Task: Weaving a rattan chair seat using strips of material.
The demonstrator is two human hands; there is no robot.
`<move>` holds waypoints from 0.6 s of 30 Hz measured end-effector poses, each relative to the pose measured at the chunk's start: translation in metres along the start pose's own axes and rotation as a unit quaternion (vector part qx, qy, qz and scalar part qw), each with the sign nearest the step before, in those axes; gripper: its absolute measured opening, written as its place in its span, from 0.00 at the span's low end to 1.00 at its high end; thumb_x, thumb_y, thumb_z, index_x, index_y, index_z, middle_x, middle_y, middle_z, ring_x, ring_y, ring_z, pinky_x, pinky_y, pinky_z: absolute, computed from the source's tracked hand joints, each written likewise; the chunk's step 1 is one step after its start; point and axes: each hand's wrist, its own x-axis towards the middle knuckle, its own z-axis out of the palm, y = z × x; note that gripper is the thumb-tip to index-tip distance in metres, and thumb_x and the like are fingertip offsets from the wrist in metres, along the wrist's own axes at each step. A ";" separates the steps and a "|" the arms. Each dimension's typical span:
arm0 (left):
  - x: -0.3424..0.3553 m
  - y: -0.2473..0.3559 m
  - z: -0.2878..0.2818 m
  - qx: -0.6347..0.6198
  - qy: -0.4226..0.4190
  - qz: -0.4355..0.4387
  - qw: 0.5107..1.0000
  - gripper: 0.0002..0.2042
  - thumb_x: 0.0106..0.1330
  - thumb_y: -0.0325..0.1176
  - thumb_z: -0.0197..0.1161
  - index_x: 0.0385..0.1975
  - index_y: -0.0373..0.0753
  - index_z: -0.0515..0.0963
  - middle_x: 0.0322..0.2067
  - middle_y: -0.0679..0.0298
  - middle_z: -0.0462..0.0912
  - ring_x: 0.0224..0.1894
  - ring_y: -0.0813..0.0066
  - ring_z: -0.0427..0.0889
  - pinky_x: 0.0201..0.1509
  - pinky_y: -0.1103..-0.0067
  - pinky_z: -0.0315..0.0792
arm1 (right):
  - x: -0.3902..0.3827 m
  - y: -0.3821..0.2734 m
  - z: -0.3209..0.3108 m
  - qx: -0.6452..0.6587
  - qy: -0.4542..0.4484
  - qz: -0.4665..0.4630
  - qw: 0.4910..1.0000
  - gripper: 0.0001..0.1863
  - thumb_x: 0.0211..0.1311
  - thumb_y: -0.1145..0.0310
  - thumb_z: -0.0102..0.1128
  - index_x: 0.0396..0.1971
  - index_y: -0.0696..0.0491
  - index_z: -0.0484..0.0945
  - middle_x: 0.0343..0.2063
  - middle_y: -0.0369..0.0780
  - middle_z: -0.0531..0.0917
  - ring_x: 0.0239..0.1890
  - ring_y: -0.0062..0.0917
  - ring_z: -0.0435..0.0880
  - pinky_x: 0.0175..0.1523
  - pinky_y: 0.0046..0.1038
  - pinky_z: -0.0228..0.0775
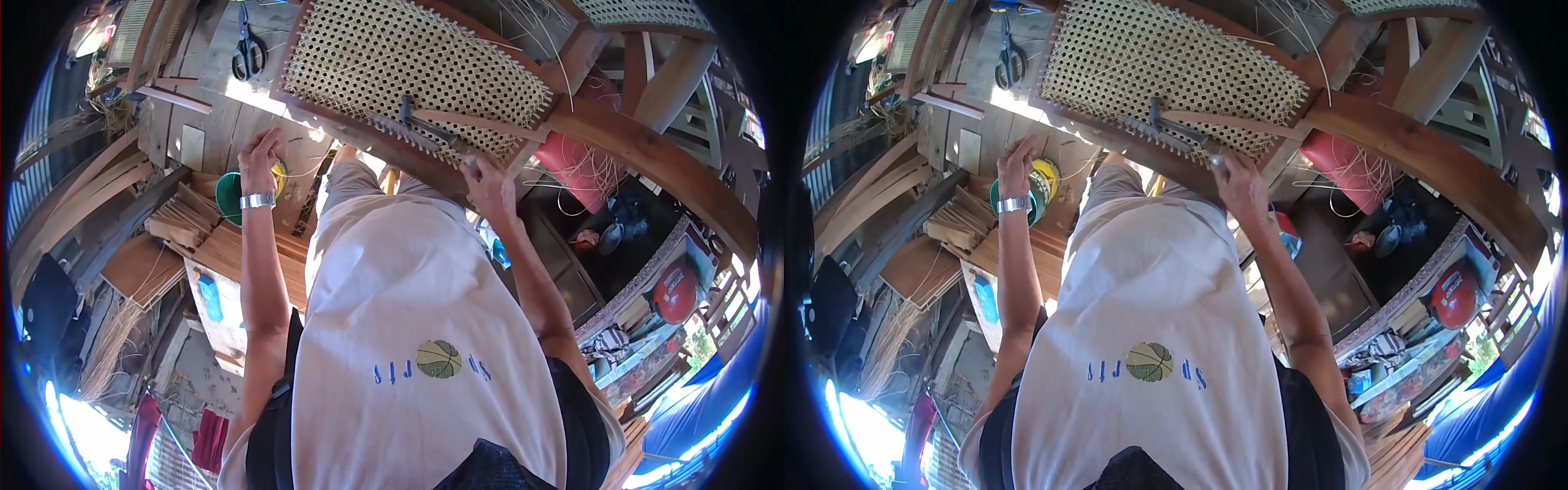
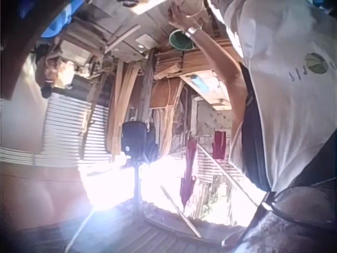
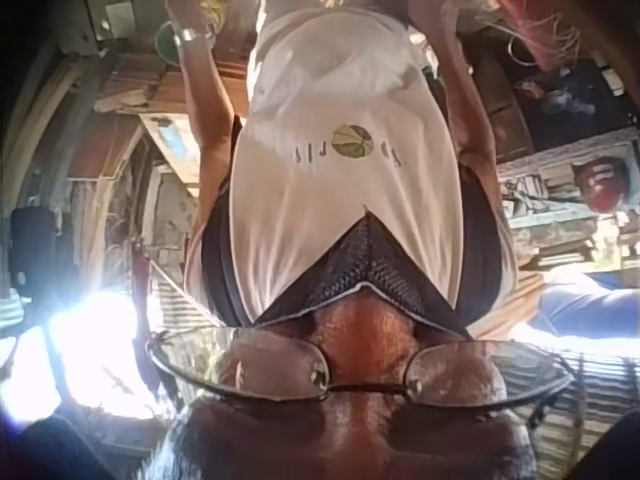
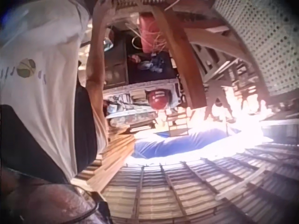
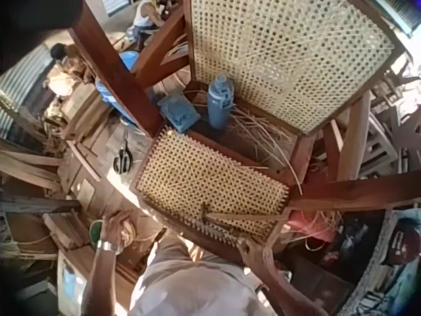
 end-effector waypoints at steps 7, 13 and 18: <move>-0.003 0.009 0.009 0.135 0.083 -0.008 0.987 0.12 0.55 0.37 0.74 0.37 0.41 0.84 0.17 0.78 0.69 0.14 0.93 0.57 0.16 0.90 0.47 | 0.018 0.044 -0.031 -0.026 0.058 0.129 0.990 0.09 0.62 0.66 0.64 0.38 0.54 0.82 0.29 0.43 0.84 0.29 0.29 0.84 0.37 0.30 0.75; 0.008 0.004 0.005 0.084 0.076 0.020 0.993 0.12 0.55 0.33 0.74 0.37 0.37 0.84 0.23 0.72 0.76 0.15 0.91 0.61 0.17 0.90 0.51 | 0.008 0.047 -0.043 0.085 0.069 0.184 0.977 0.11 0.63 0.64 0.63 0.41 0.54 0.83 0.28 0.41 0.84 0.28 0.23 0.81 0.38 0.26 0.72; 0.003 0.006 0.001 0.081 0.063 0.019 0.995 0.11 0.57 0.32 0.73 0.37 0.37 0.84 0.23 0.72 0.76 0.16 0.90 0.63 0.18 0.89 0.53 | -0.013 0.038 -0.043 0.097 0.049 0.243 0.964 0.12 0.64 0.65 0.63 0.42 0.55 0.83 0.26 0.40 0.83 0.28 0.18 0.78 0.38 0.24 0.71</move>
